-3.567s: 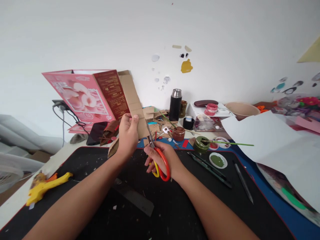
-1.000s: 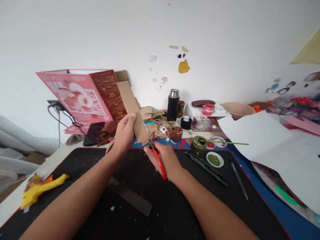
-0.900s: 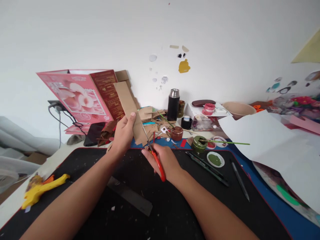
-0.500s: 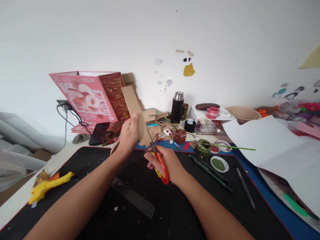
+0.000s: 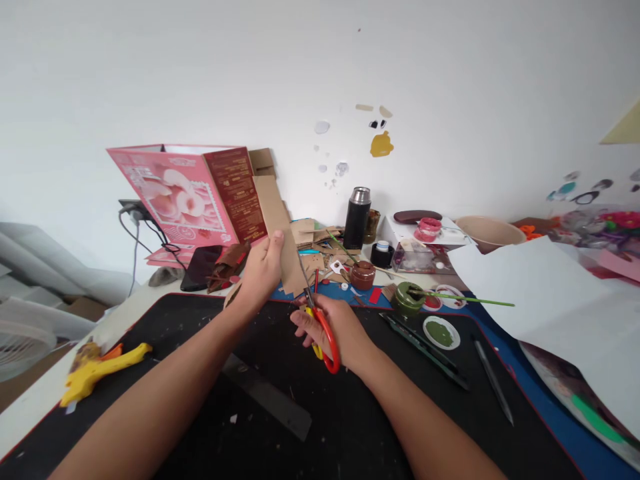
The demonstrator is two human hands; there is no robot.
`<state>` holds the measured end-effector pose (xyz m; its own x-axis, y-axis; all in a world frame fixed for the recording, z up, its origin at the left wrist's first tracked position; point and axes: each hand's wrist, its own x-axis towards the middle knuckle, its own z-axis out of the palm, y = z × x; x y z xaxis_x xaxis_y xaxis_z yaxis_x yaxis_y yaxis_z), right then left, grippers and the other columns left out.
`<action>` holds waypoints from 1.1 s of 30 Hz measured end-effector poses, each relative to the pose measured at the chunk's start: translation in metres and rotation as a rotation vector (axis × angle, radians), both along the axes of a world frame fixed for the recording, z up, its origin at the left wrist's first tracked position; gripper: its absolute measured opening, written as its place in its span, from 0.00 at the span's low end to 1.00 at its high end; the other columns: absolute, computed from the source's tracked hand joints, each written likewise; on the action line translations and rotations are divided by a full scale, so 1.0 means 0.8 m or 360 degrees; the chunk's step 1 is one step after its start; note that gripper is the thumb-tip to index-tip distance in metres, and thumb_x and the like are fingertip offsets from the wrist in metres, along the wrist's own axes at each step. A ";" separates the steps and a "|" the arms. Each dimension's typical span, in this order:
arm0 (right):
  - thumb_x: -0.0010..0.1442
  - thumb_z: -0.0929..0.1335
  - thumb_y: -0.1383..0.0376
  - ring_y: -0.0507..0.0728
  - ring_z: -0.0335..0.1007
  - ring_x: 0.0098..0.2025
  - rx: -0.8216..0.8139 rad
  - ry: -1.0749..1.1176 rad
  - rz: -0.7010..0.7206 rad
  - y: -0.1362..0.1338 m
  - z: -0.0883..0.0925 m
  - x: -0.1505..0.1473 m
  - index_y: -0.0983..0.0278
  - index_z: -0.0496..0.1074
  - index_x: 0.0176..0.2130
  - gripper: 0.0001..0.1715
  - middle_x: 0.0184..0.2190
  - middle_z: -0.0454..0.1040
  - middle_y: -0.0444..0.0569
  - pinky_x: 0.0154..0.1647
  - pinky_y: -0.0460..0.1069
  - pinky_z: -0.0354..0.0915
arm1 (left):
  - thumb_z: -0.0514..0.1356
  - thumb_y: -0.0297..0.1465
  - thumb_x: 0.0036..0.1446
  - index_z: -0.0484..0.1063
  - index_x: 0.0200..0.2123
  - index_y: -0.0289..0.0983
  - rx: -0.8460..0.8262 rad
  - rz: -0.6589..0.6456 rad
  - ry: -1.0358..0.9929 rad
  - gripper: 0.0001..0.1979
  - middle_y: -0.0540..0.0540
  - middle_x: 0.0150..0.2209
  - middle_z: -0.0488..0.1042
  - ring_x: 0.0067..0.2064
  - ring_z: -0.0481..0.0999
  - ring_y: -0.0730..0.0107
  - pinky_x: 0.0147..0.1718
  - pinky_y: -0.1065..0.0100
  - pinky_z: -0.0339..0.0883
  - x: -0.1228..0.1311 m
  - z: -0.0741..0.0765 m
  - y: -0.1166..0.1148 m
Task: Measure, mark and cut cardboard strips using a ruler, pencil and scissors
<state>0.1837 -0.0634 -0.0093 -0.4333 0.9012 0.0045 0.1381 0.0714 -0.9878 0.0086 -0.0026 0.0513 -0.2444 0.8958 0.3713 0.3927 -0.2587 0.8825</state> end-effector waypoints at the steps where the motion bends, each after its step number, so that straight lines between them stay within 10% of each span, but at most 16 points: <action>1: 0.62 0.74 0.36 0.57 0.81 0.25 -0.0009 0.0011 0.0002 -0.001 0.002 0.000 0.63 0.77 0.53 0.38 0.30 0.82 0.49 0.27 0.48 0.73 | 0.54 0.59 0.66 0.78 0.36 0.36 -0.0043 -0.0016 -0.0048 0.31 0.40 0.34 0.83 0.35 0.80 0.55 0.35 0.61 0.72 0.000 -0.001 0.001; 12: 0.67 0.70 0.36 0.53 0.70 0.16 0.0040 -0.0081 -0.0087 -0.006 0.004 0.001 0.61 0.77 0.46 0.32 0.22 0.75 0.42 0.17 0.45 0.64 | 0.54 0.60 0.65 0.75 0.32 0.38 -0.0008 -0.0020 -0.0021 0.31 0.41 0.32 0.82 0.34 0.78 0.56 0.32 0.63 0.69 -0.002 -0.007 0.004; 22: 0.74 0.67 0.46 0.61 0.77 0.28 0.0465 -0.0479 -0.0298 -0.006 0.007 0.000 0.57 0.68 0.29 0.27 0.20 0.73 0.46 0.29 0.50 0.63 | 0.55 0.58 0.66 0.72 0.30 0.39 0.0088 0.0035 -0.0127 0.28 0.44 0.30 0.78 0.33 0.76 0.59 0.32 0.64 0.68 0.006 -0.016 0.002; 33: 0.76 0.67 0.58 0.59 0.78 0.29 0.0512 -0.0597 -0.0347 -0.011 0.010 -0.011 0.59 0.70 0.31 0.19 0.26 0.79 0.49 0.32 0.49 0.62 | 0.57 0.58 0.65 0.66 0.27 0.41 0.0065 0.0041 -0.0238 0.27 0.48 0.26 0.71 0.30 0.70 0.63 0.29 0.65 0.65 0.007 -0.022 0.002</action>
